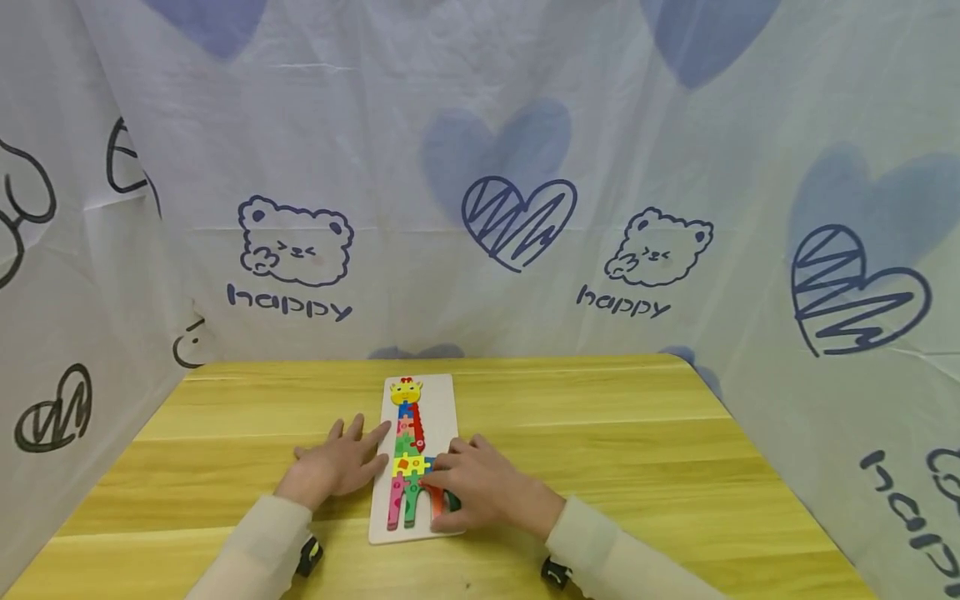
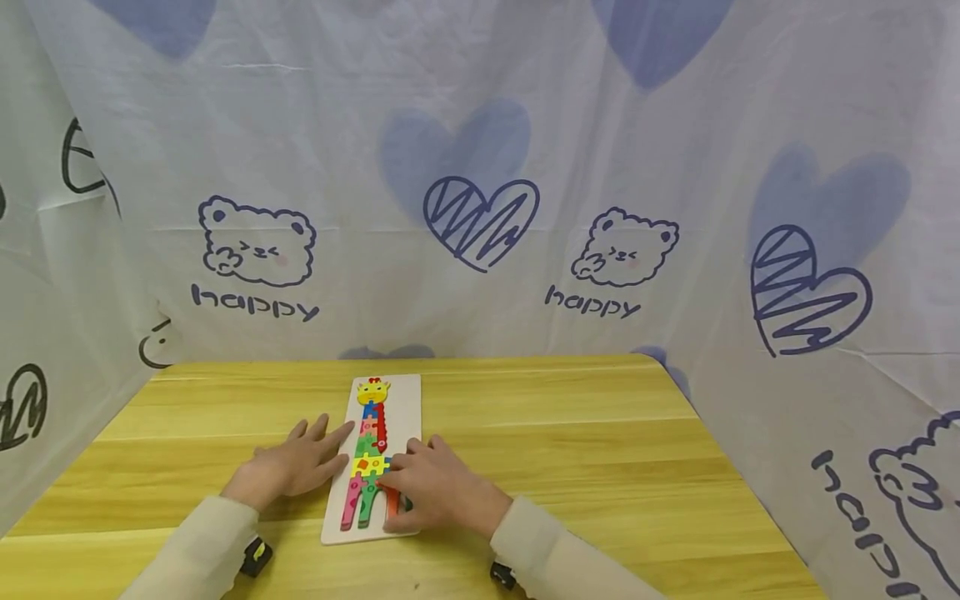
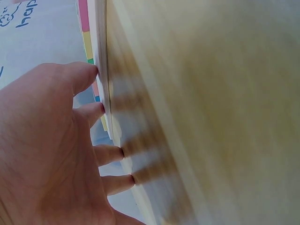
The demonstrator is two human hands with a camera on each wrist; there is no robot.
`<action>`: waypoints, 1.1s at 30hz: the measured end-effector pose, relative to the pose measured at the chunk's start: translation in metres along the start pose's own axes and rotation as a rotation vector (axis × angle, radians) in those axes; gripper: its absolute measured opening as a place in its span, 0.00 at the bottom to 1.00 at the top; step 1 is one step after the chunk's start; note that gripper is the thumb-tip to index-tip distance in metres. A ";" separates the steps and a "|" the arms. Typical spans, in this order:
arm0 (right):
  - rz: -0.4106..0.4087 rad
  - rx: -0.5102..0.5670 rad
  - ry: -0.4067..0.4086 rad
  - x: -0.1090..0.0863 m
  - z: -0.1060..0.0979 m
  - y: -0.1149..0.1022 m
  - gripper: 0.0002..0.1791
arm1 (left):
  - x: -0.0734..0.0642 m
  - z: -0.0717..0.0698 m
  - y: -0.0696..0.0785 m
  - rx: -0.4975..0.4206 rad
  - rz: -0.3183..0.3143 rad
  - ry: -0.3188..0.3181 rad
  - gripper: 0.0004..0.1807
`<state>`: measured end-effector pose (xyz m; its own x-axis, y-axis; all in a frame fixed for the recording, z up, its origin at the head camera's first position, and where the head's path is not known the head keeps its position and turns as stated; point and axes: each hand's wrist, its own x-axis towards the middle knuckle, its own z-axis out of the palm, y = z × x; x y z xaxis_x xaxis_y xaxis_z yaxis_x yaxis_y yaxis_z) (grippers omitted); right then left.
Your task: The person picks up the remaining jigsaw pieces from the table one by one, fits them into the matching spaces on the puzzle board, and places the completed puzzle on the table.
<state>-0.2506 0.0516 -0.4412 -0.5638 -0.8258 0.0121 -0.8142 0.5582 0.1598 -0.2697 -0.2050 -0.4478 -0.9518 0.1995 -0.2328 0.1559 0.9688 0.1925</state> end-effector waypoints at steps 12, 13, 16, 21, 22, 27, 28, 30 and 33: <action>0.073 0.051 -0.026 -0.002 -0.003 -0.003 0.32 | 0.001 0.001 0.002 0.001 0.008 0.003 0.34; 0.077 0.056 -0.029 -0.002 -0.004 -0.004 0.32 | 0.001 0.000 0.002 0.002 0.008 0.005 0.34; 0.093 0.063 -0.037 -0.003 -0.004 -0.004 0.33 | 0.001 0.000 0.002 0.000 0.009 0.004 0.34; 0.131 0.069 -0.048 -0.004 -0.004 -0.005 0.34 | 0.001 -0.001 0.004 -0.005 0.011 -0.003 0.35; 0.137 0.069 -0.049 -0.004 -0.004 -0.005 0.34 | 0.001 -0.001 0.004 -0.005 0.011 -0.004 0.35; 0.147 0.059 -0.051 -0.003 -0.004 -0.006 0.34 | 0.001 -0.002 0.005 -0.007 0.011 -0.004 0.35; 0.148 0.057 -0.052 -0.003 -0.004 -0.006 0.34 | 0.002 -0.002 0.004 -0.006 0.013 -0.002 0.35; 0.148 0.060 -0.052 -0.002 -0.004 -0.006 0.34 | 0.002 -0.002 0.004 -0.006 0.010 -0.002 0.35; 0.143 0.082 -0.052 -0.001 -0.003 -0.008 0.34 | 0.000 -0.001 0.002 -0.001 -0.003 -0.003 0.35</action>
<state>-0.2437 0.0476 -0.4393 -0.6796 -0.7332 -0.0227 -0.7324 0.6764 0.0787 -0.2701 -0.2036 -0.4464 -0.9514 0.1971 -0.2365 0.1530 0.9693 0.1925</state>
